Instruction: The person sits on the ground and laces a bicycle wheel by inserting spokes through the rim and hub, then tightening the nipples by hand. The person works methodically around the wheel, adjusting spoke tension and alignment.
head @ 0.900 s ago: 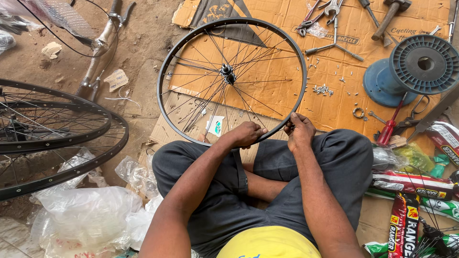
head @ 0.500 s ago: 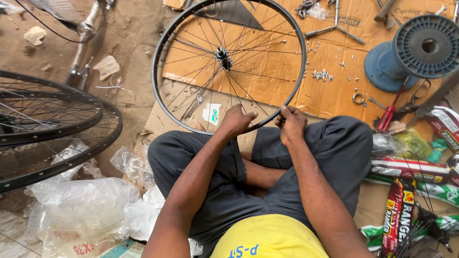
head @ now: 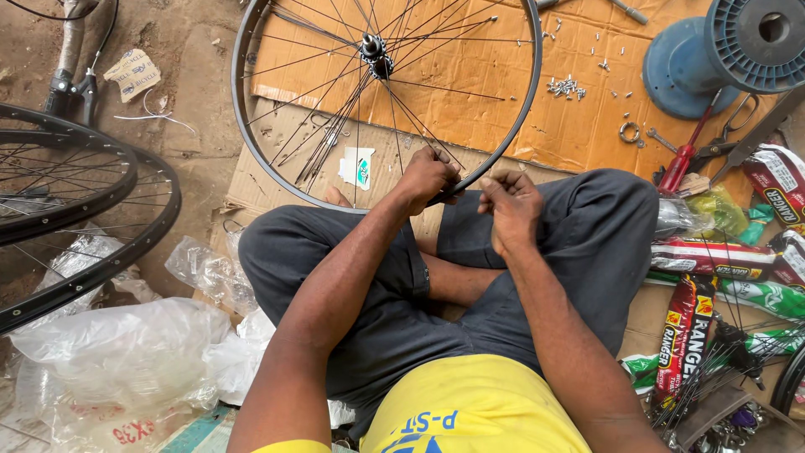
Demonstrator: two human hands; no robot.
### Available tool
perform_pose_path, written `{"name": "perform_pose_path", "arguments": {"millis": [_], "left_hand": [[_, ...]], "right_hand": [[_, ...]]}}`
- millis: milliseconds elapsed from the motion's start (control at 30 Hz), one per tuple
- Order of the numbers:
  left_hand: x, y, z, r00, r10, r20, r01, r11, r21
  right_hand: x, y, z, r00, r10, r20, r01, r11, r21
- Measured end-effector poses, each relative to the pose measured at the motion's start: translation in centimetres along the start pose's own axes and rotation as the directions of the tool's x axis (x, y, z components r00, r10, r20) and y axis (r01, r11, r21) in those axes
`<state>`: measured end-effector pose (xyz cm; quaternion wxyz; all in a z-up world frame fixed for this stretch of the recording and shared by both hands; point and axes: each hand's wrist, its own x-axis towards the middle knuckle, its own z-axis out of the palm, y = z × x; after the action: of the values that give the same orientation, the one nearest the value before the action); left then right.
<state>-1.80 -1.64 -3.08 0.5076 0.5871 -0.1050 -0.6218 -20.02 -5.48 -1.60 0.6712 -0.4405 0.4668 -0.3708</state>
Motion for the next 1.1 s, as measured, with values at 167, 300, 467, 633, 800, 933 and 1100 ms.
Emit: {"name": "perform_pose_path", "arguments": {"millis": [167, 300, 467, 633, 800, 933, 1100], "left_hand": [[-1.1, 0.8, -0.3, 0.993, 0.097, 0.066, -0.103, 0.990, 0.091], [-0.9, 0.5, -0.6, 0.992, 0.101, 0.070, -0.106, 0.992, 0.073], [-0.9, 0.7, 0.0, 0.995, 0.097, 0.017, -0.099, 0.989, 0.114], [-0.9, 0.7, 0.0, 0.996, 0.093, 0.004, -0.093, 0.990, 0.101], [-0.8, 0.6, 0.1, 0.994, 0.104, 0.009, -0.105, 0.988, 0.110], [-0.9, 0.4, 0.1, 0.995, 0.099, 0.001, -0.098, 0.986, 0.132], [-1.0, 0.7, 0.2, 0.995, 0.103, 0.012, -0.104, 0.982, 0.157]], "right_hand": [[-2.0, 0.8, 1.4, 0.997, 0.049, 0.057, -0.045, 0.997, -0.067], [-1.5, 2.3, 1.6, 0.997, -0.063, 0.037, 0.068, 0.988, -0.136], [-0.6, 3.5, 1.9, 0.975, -0.219, 0.029, 0.221, 0.958, -0.183], [-1.0, 3.6, 2.2, 0.925, -0.367, 0.105, 0.376, 0.833, -0.407], [-1.3, 3.1, 2.2, 0.933, -0.345, 0.099, 0.346, 0.790, -0.506], [-0.8, 3.0, 2.0, 0.937, -0.338, 0.085, 0.342, 0.843, -0.415], [-0.9, 3.0, 2.2, 0.879, -0.450, 0.159, 0.455, 0.688, -0.565]]}}
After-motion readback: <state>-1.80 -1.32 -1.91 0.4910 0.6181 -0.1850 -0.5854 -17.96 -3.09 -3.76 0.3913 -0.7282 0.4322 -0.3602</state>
